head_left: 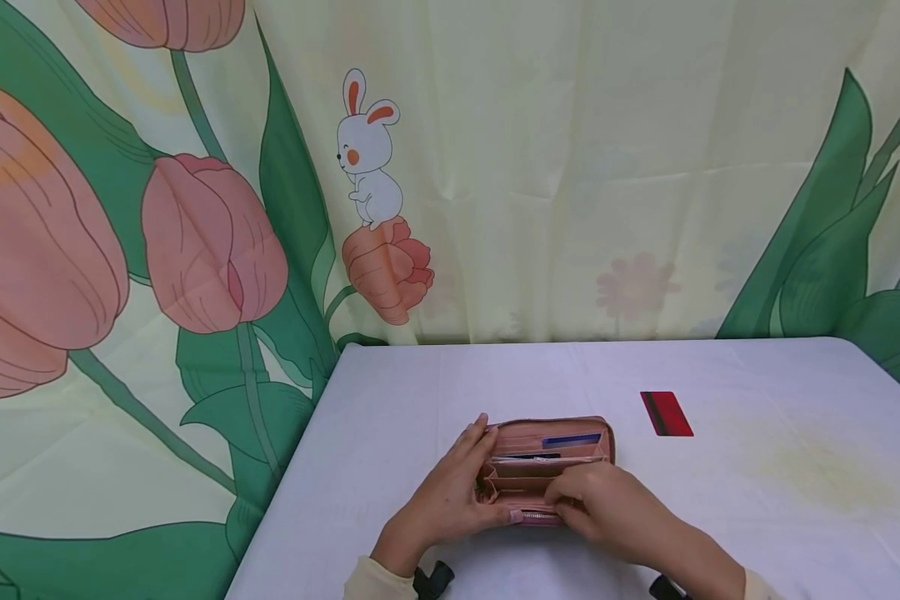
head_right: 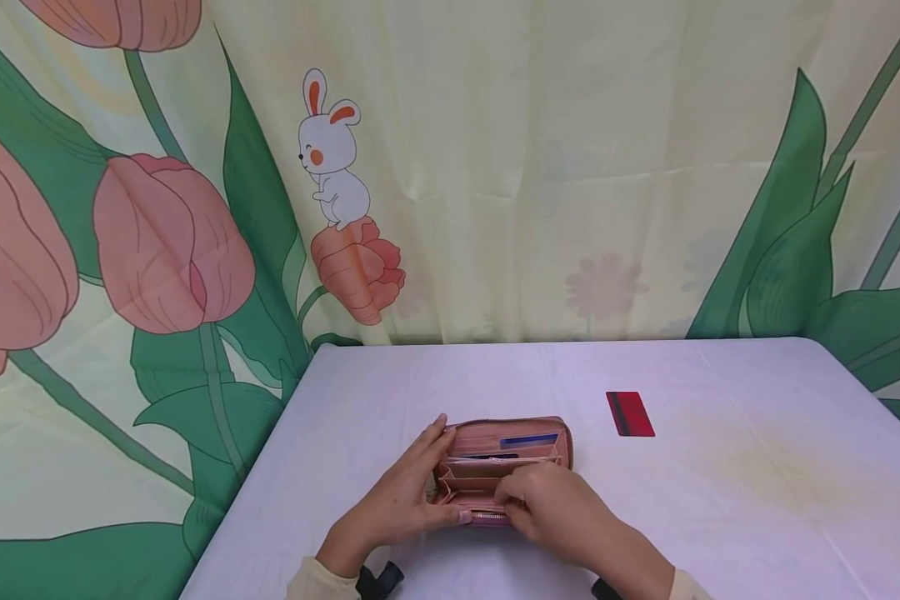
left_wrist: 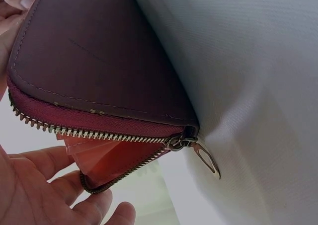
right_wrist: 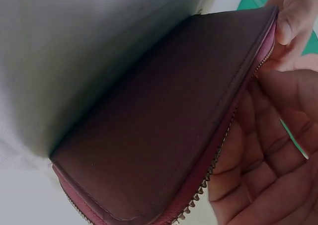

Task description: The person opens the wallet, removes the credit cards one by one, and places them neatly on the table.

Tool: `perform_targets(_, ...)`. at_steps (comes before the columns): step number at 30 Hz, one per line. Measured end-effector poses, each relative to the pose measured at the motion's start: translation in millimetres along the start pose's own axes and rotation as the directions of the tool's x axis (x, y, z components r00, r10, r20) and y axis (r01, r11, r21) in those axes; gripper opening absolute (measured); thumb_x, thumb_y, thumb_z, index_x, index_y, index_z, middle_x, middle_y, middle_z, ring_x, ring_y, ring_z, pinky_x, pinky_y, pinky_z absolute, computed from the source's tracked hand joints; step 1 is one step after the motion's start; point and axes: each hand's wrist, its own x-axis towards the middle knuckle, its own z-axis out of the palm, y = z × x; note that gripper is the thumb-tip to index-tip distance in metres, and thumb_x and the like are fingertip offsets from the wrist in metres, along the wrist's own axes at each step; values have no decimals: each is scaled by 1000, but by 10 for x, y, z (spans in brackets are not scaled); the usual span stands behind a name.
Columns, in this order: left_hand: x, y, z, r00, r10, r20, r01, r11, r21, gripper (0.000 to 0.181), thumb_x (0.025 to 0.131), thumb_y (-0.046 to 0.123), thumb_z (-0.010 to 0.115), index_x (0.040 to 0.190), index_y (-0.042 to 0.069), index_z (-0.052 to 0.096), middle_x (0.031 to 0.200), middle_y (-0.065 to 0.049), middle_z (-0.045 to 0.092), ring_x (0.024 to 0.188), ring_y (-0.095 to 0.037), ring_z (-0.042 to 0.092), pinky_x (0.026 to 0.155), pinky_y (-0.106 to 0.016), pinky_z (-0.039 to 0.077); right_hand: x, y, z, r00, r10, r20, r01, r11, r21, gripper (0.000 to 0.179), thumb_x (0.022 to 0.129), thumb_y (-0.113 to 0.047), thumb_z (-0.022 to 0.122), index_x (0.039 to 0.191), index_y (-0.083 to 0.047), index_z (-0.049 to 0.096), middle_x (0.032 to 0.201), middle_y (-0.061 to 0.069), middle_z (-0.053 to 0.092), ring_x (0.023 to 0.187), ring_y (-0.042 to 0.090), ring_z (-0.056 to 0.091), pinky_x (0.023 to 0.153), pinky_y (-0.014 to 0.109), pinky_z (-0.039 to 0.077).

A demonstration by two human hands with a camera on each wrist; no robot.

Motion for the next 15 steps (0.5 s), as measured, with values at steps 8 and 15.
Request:
perform_targets(8, -1, 3, 6, 1000, 7, 2, -7, 1000, 9, 108, 83, 61, 81, 166, 16, 29, 175, 3, 13, 160, -24, 19, 120, -55, 36, 4, 47, 20, 995, 47, 85, -55, 995, 85, 17, 88, -3, 78, 87, -20, 79, 84, -20, 69, 74, -7, 56, 65, 22, 55)
perform_targets(15, -4, 17, -7, 1000, 9, 5, -9, 1000, 25, 96, 91, 55, 74, 166, 17, 28, 175, 4, 10, 161, -22, 16, 121, -54, 33, 11, 72, 10, 967, 103, 232, -128, 987, 95, 8, 88, -15, 83, 84, -22, 82, 78, -25, 61, 71, -5, 50, 64, 21, 51)
